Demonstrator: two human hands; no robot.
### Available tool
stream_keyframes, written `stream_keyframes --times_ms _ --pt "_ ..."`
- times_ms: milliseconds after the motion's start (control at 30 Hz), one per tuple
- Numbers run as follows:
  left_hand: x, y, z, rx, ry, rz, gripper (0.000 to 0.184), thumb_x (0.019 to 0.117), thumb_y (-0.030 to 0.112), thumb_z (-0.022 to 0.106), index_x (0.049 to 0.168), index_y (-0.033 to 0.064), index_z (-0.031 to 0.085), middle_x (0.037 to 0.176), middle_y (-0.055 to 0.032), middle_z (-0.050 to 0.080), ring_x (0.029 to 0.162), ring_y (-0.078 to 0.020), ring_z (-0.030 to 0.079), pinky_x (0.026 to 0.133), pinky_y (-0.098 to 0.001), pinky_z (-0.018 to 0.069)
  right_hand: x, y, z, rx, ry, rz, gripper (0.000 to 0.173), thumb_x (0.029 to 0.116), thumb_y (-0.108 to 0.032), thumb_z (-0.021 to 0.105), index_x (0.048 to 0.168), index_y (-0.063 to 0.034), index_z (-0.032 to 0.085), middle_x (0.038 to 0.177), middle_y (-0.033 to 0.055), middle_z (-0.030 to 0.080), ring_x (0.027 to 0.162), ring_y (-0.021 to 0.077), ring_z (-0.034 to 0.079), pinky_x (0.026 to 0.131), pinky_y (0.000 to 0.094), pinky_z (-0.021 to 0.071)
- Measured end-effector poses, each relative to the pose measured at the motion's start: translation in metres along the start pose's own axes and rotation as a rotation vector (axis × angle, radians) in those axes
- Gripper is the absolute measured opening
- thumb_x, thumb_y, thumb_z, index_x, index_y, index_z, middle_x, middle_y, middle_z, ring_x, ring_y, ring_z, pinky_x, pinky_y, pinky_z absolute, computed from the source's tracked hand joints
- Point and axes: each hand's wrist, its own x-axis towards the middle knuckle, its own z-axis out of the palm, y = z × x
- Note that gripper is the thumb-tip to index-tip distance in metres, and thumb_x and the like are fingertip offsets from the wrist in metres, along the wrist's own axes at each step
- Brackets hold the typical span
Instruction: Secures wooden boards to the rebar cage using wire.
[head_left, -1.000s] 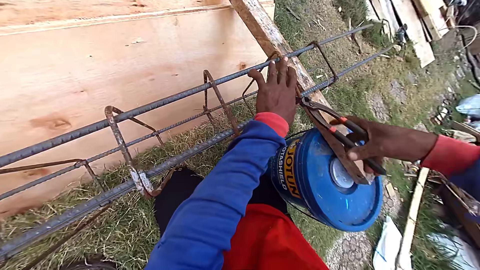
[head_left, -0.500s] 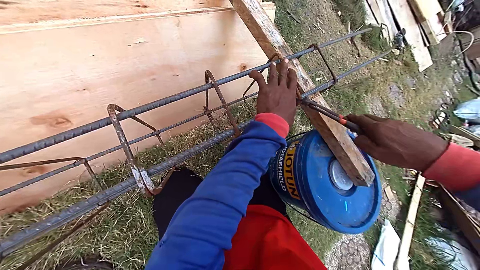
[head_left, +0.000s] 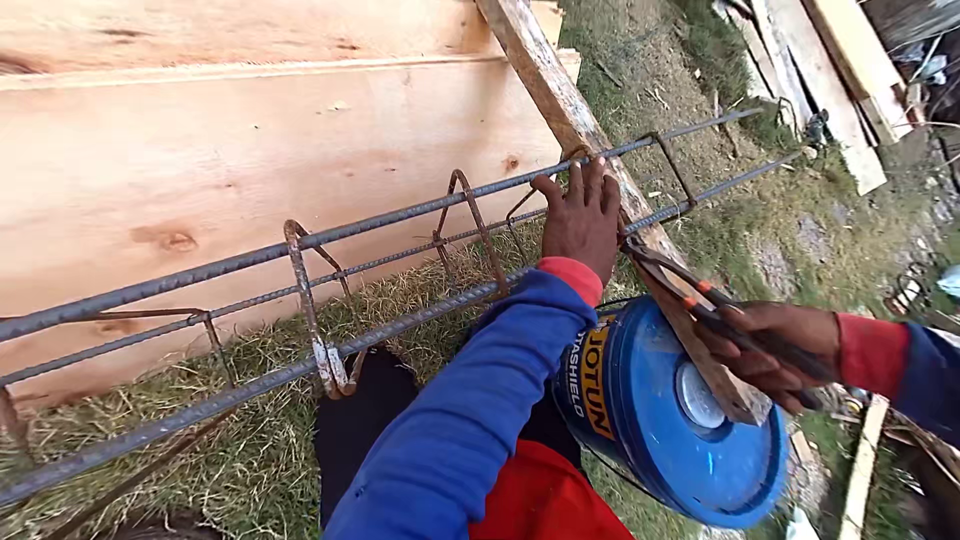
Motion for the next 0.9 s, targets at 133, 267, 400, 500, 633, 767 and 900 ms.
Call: stream_keyframes --times_ms 133,267,400,500,633,767,900 --pt "0.001 -0.001 0.004 0.007 0.010 0.011 0.098 0.0868 0.051 0.070 0.166 0.0168 0.022 0.174 -0.0077 0.011 0.158 -0.0412 0.010 0.108 -0.0849 0.0103 -0.014 -0.027 0.016 -0.509 0.419 0.049 0.039 0.0961 -0.034 0.065 0.127 -0.0109 0.055 0.070 0.0186 0.068 0.057 0.0340 0.071 0.055 0.0453 0.0629" --pt "0.003 0.000 0.003 0.050 0.028 0.000 0.105 0.0836 0.064 0.069 0.166 0.0188 0.022 0.174 -0.0048 0.013 0.158 -0.0404 0.012 0.108 -0.0856 0.0115 -0.029 -0.031 0.048 -1.502 1.027 -0.023 0.068 0.0803 -0.041 0.083 0.135 -0.0216 0.047 0.078 0.0010 0.065 0.057 0.0195 0.064 0.049 0.0422 0.0543" --pt "0.004 0.000 0.002 0.075 0.023 -0.018 0.106 0.0837 0.067 0.067 0.166 0.0179 0.022 0.174 -0.0068 0.014 0.157 -0.0419 0.015 0.108 -0.0869 0.0109 -0.030 -0.013 0.064 -2.236 1.420 -0.436 0.047 0.0894 -0.031 0.062 0.118 0.0066 0.061 0.108 0.0229 0.063 0.093 0.0412 0.066 0.073 0.0540 0.0538" --pt "0.002 0.000 0.001 0.098 0.029 -0.031 0.106 0.0840 0.070 0.064 0.166 0.0199 0.021 0.174 -0.0045 0.011 0.158 -0.0400 0.013 0.109 -0.0855 0.0102 -0.029 -0.010 0.050 -2.147 1.403 -0.347 0.060 0.0991 -0.053 0.055 0.116 0.0037 0.062 0.100 0.0214 0.063 0.089 0.0408 0.067 0.073 0.0534 0.0569" --pt "-0.004 -0.001 0.003 0.108 0.120 -0.016 0.108 0.0804 0.067 0.072 0.164 0.0154 0.027 0.173 -0.0100 0.016 0.156 -0.0433 0.018 0.108 -0.0854 0.0154 -0.026 -0.020 0.033 -1.108 0.847 -0.181 0.055 0.1047 -0.059 0.045 0.100 -0.0097 0.069 0.079 0.0073 0.070 0.065 0.0217 0.070 0.061 0.0422 0.0614" --pt "-0.001 0.001 -0.002 0.158 0.038 -0.040 0.108 0.0814 0.070 0.069 0.166 0.0227 0.021 0.174 -0.0055 0.013 0.157 -0.0394 0.018 0.109 -0.0845 0.0137 -0.011 0.006 0.009 -0.193 0.265 -0.372 0.065 0.1073 -0.062 0.026 0.123 -0.0092 0.062 0.077 0.0084 0.062 0.055 0.0176 0.062 0.051 0.0334 0.0570" --pt "-0.020 0.001 -0.002 0.138 0.098 0.044 0.100 0.0901 0.056 0.069 0.166 0.0151 0.019 0.171 -0.0162 0.020 0.156 -0.0353 0.026 0.119 -0.0737 0.0104 0.010 0.038 0.014 0.032 0.084 -0.524 0.053 0.1089 -0.054 0.032 0.129 -0.0134 0.060 0.077 0.0019 0.059 0.053 0.0092 0.058 0.048 0.0242 0.0538"
